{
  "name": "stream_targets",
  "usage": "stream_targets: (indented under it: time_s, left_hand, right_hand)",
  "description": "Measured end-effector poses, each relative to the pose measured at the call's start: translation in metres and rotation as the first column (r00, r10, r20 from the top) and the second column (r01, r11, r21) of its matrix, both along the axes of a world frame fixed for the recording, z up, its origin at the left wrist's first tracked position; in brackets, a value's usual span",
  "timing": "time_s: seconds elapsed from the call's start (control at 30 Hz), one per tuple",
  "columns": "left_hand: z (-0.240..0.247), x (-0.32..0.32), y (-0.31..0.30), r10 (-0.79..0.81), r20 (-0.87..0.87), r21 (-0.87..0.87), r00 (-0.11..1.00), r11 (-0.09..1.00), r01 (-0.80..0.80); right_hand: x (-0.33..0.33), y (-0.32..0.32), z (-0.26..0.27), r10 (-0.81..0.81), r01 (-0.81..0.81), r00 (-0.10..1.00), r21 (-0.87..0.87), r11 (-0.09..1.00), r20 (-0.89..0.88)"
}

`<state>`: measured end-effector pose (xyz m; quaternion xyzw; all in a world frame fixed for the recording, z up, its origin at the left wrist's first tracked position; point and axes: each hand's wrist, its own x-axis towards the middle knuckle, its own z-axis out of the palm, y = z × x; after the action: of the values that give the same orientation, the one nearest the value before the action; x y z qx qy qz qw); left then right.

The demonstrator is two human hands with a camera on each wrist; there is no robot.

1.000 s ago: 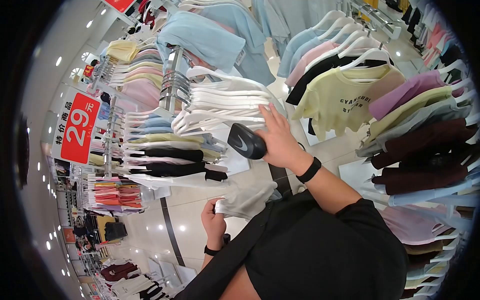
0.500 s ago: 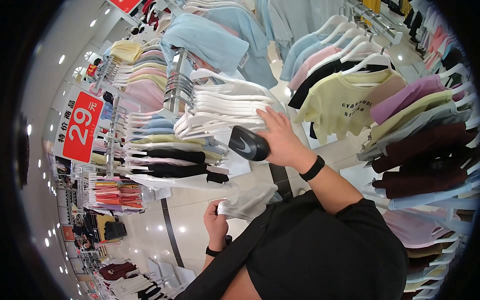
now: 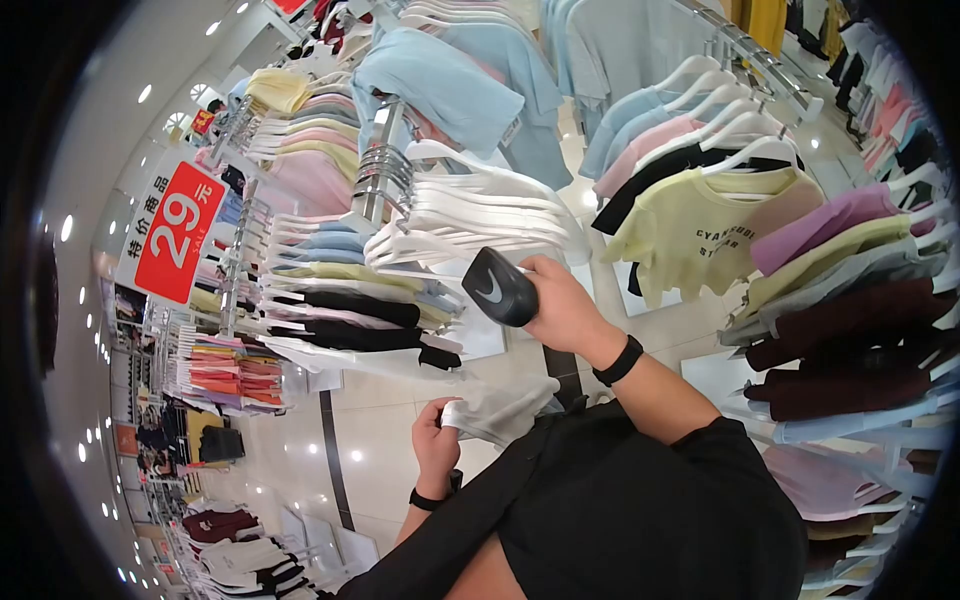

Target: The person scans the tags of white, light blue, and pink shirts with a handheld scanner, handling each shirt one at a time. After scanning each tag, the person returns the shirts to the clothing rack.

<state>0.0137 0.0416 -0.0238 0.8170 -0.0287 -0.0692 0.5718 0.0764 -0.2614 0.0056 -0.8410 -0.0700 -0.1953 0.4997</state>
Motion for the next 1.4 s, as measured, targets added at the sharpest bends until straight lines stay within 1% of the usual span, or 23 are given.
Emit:
stream_targets:
  time_s: [0.07, 0.17, 0.2, 0.33, 0.63, 0.8, 0.9, 0.93, 0.97, 1.03, 1.1, 1.13, 1.17, 1.23, 1.3, 1.4]
  left_hand:
    - [0.004, 0.003, 0.0, -0.009, 0.013, 0.027, 1.0, 1.0, 0.008]
    - [0.012, 0.007, 0.0, 0.0, 0.014, 0.033, 1.0, 0.999, -0.001]
    - [0.014, 0.009, 0.001, 0.011, 0.016, 0.02, 1.0, 1.0, -0.011]
    - [0.018, 0.011, 0.001, 0.048, -0.017, 0.001, 0.999, 0.999, -0.048]
    - [0.005, 0.01, 0.004, 0.048, -0.016, -0.069, 0.999, 0.996, -0.049]
    - [0.01, 0.012, 0.008, 0.037, -0.005, 0.038, 0.999, 0.999, -0.037]
    - [0.015, 0.017, 0.011, 0.051, 0.008, 0.098, 0.999, 0.994, -0.052]
    - [0.016, 0.019, 0.012, 0.066, 0.019, 0.11, 0.998, 0.992, -0.067]
    - [0.018, 0.023, 0.015, 0.062, 0.034, 0.132, 0.998, 0.989, -0.066]
    - [0.022, 0.031, 0.022, 0.076, 0.052, 0.172, 0.996, 0.981, -0.084]
    - [0.024, 0.044, 0.029, 0.087, 0.05, 0.169, 0.995, 0.981, -0.095]
    - [0.024, 0.052, 0.032, 0.094, 0.08, 0.186, 0.992, 0.977, -0.108]
    - [0.025, 0.061, 0.037, 0.097, 0.107, 0.206, 0.99, 0.972, -0.117]
    - [0.025, 0.079, 0.041, 0.138, 0.141, 0.157, 0.98, 0.975, -0.16]
    - [0.038, 0.095, 0.042, 0.175, 0.112, 0.089, 0.978, 0.979, -0.185]
    - [0.04, 0.117, 0.043, 0.219, 0.083, 0.036, 0.972, 0.974, -0.223]
  right_hand:
    - [0.0, 0.001, 0.004, -0.032, 0.034, 0.999, 0.056, 0.998, -0.029]
    - [-0.002, -0.001, 0.013, -0.081, 0.077, 0.995, 0.055, 0.996, 0.063]
    - [-0.001, -0.001, 0.013, -0.079, 0.073, 0.993, 0.067, 0.995, 0.091]
    - [-0.001, -0.002, 0.016, -0.055, 0.048, 0.995, 0.083, 0.995, 0.08]
    - [-0.002, -0.001, 0.026, -0.053, 0.04, 0.994, 0.142, 0.989, 0.092]
    - [-0.006, -0.001, 0.03, -0.031, 0.019, 0.997, 0.167, 0.986, 0.069]
    - [-0.013, -0.004, 0.025, -0.019, 0.01, 0.999, 0.217, 0.976, 0.041]
    - [-0.019, -0.008, 0.021, -0.018, 0.013, 0.999, 0.185, 0.983, 0.027]
    - [-0.025, -0.014, 0.007, -0.038, 0.037, 0.999, 0.177, 0.983, 0.002]
    - [-0.046, -0.024, -0.005, -0.018, 0.011, 0.999, 0.188, 0.982, 0.038]
    - [-0.073, -0.037, -0.037, -0.083, 0.086, 0.996, 0.299, 0.95, -0.022]
    - [-0.088, -0.041, -0.032, -0.077, 0.107, 0.991, 0.32, 0.941, -0.108]
    - [-0.103, -0.047, -0.026, -0.073, 0.137, 0.978, 0.335, 0.932, -0.198]
    - [-0.135, -0.074, -0.063, -0.141, 0.197, 0.968, 0.283, 0.939, -0.207]
    - [-0.15, -0.075, -0.04, -0.151, 0.202, 0.969, 0.271, 0.941, -0.198]
    - [-0.16, -0.077, -0.015, -0.09, 0.121, 0.984, 0.205, 0.971, -0.156]
